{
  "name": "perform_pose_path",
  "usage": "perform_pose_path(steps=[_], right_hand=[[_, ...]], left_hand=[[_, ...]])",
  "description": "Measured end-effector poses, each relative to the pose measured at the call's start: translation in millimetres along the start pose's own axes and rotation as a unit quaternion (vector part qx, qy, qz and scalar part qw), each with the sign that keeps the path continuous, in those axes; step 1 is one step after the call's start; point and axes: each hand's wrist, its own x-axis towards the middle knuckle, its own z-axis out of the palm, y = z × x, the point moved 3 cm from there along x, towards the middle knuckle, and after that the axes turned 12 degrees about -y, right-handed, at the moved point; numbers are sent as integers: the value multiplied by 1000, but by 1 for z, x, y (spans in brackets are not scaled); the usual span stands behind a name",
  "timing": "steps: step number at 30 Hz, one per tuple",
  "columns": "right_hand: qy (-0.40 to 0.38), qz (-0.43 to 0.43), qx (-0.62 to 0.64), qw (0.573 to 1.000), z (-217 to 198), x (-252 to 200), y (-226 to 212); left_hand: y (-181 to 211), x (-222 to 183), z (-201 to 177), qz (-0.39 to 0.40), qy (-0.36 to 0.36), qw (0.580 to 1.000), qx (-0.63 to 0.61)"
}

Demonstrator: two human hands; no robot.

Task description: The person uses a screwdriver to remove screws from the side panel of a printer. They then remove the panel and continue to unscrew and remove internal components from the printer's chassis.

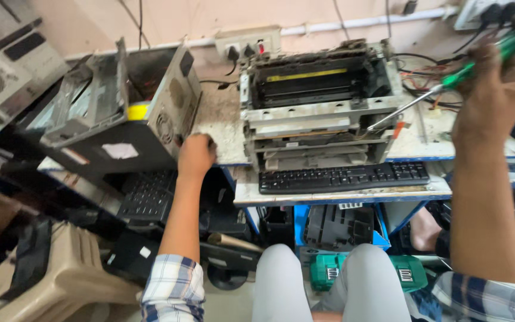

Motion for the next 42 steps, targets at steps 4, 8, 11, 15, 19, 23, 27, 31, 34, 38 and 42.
perform_pose_path(steps=[4,8,11,15,19,23,27,31,34,38,42], right_hand=[[1,-23,-57,998,4,6,-9],[-58,-36,-100,993,26,13,-17],[-108,-65,-121,985,46,20,-24],[-136,-93,-167,972,63,27,-32],[-155,-94,-201,963,74,31,-40],[-166,-117,-236,950,80,36,-45],[-178,-112,-247,946,83,36,-44],[-187,-119,-256,941,83,35,-42],[-186,-111,-246,945,83,34,-38],[-187,-104,-230,949,83,35,-37],[-183,-113,-257,942,85,36,-38]], left_hand=[[-3,2,3,-33,71,997,19],[54,12,-42,-16,201,975,-96],[122,16,-78,97,254,948,-163],[219,6,-80,233,175,954,-78],[267,5,-56,246,112,961,-62],[269,7,-38,226,126,964,-64],[263,9,-28,219,130,964,-84],[263,9,-25,217,143,961,-96],[263,8,-24,214,147,960,-104],[263,9,-23,210,145,960,-111],[263,9,-22,213,149,959,-110]])
